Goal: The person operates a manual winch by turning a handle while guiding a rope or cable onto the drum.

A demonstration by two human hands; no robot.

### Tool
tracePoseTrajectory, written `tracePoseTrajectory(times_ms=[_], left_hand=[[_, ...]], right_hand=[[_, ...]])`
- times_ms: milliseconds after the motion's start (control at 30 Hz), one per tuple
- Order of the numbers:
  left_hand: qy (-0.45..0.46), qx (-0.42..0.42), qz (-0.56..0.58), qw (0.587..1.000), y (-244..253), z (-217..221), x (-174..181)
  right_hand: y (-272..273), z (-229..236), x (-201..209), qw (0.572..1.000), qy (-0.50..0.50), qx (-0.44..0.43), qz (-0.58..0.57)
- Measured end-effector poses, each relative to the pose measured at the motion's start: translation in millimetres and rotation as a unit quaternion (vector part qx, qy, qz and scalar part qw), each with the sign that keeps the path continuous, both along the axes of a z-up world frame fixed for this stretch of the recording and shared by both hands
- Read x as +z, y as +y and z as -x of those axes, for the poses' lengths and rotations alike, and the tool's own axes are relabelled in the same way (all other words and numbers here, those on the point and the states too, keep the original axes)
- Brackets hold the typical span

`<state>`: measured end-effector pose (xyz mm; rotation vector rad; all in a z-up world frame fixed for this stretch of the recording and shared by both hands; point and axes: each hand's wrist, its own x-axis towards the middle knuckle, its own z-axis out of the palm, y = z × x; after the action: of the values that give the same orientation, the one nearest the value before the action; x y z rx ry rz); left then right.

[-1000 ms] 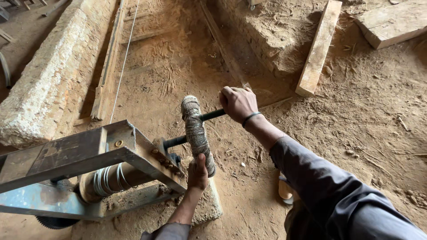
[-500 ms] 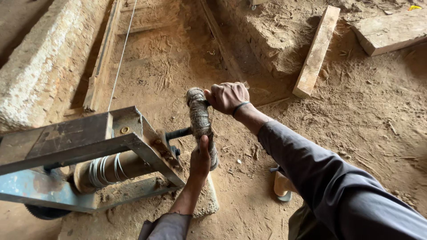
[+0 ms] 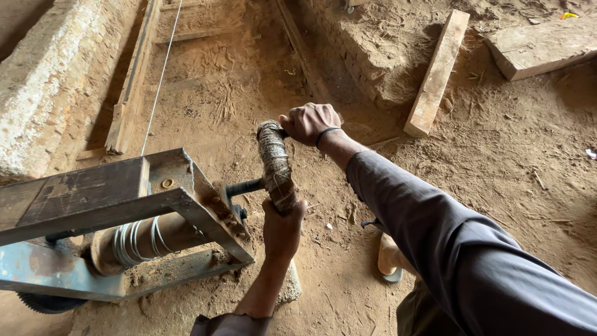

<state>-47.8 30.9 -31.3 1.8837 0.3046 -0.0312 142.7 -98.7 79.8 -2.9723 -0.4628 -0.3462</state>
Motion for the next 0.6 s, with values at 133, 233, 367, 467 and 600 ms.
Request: tracePoseTrajectory(times_ms=[133, 233, 367, 467, 600], left_hand=[[-0.157, 0.000, -0.025, 0.987, -4, 13, 1], [-0.203, 0.001, -0.057, 0.977, -5, 15, -5], [-0.232, 0.006, -0.124, 0.965, -5, 18, -15], [-0.226, -0.005, -0.147, 0.963, -3, 22, -19], [-0.244, 0.007, -0.187, 0.952, -5, 23, -24]], right_hand=[[1, -11, 0, 1.000, 0.006, 0.012, 0.001], [2, -22, -3, 0.999, 0.030, 0.012, 0.015], [3, -35, -8, 0.998, 0.058, 0.013, 0.027], [4, -43, -12, 0.997, 0.072, 0.019, 0.021], [7, -51, -13, 0.995, 0.098, 0.018, 0.015]])
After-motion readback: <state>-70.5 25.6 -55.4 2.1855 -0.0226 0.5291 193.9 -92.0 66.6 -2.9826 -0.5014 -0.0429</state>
